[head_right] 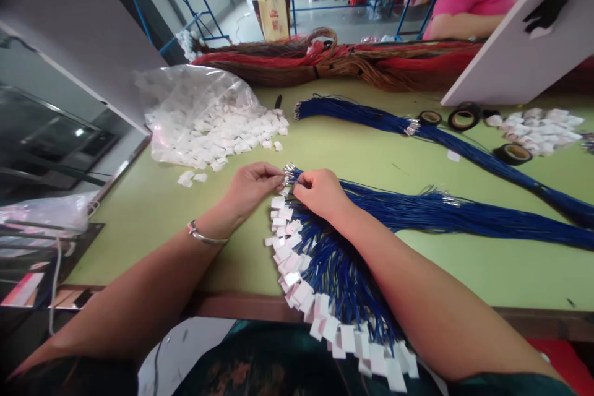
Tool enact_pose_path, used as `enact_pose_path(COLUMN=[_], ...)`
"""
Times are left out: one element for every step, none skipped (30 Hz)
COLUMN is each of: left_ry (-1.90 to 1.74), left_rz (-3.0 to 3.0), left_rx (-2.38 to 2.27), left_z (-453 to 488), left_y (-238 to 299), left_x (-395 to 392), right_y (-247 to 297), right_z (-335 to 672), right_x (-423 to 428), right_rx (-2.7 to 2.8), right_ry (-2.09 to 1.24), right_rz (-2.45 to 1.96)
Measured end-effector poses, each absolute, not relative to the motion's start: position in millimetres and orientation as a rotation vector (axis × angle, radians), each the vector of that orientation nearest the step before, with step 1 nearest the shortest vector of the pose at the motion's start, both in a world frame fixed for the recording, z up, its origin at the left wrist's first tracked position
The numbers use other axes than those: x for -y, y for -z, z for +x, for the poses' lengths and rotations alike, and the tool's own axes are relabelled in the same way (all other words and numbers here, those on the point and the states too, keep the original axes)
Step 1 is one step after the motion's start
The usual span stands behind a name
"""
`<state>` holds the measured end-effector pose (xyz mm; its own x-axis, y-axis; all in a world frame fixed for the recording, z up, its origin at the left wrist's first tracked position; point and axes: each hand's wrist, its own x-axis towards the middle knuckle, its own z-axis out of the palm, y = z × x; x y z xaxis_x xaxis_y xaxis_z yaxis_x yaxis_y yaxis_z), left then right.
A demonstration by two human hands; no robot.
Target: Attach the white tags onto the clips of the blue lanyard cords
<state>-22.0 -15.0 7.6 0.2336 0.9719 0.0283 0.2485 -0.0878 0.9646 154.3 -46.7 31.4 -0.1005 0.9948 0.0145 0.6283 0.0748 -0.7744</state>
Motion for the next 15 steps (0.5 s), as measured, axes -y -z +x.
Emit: enact_pose_path(left_ry=[-0.929, -0.909, -0.886, -0.862, -0.835, -0.804, -0.777, -0.764, -0.78, -0.826, -0.894, -0.981, -1.036, -1.043, -1.012], left_rz=[1.542, 1.549, 1.562, 1.581, 1.605, 1.634, 1.665, 1.695, 1.721, 1.754, 1.8, 1.858, 1.966, 2.095, 2.221], left_rx=[-1.176, -1.159, -1.142, -1.124, -1.111, -1.105, -1.114, -1.147, -1.208, -1.287, -1.368, -1.443, -1.47, -1.455, -1.415], left_z=[-21, -21, -20, -20, -21, -22, -25, -28, -31, -35, -38, -41, -44, -46, -46], left_y=[-7, -7, -8, -9, -11, -14, -17, -19, -22, -24, -24, -24, -23, -21, -18], left_x=[15, 16, 16, 17, 18, 17, 15, 11, 6, -2, -11, -22, -34, -45, -56], right_y=[-31, -31, -31, -31, -31, -31, -32, -32, -32, -33, -33, -32, -32, -32, -32], right_z=[154, 154, 154, 154, 154, 154, 154, 154, 154, 153, 153, 153, 152, 152, 151], right_x=[46, 46, 46, 46, 46, 46, 46, 46, 47, 47, 48, 48, 49, 49, 50], right_rx=[1.8, 1.796, 1.778, 1.749, 1.704, 1.641, 1.567, 1.482, 1.394, 1.309, 1.24, 1.198, 1.188, 1.207, 1.239], right_ry=[-0.833, -0.842, -0.865, -0.898, -0.936, -0.97, -0.995, -1.01, -1.02, -1.028, -1.039, -1.06, -1.095, -1.142, -1.192], right_rz=[-1.599, -1.592, -1.591, -1.59, -1.584, -1.572, -1.555, -1.533, -1.508, -1.481, -1.455, -1.43, -1.405, -1.387, -1.376])
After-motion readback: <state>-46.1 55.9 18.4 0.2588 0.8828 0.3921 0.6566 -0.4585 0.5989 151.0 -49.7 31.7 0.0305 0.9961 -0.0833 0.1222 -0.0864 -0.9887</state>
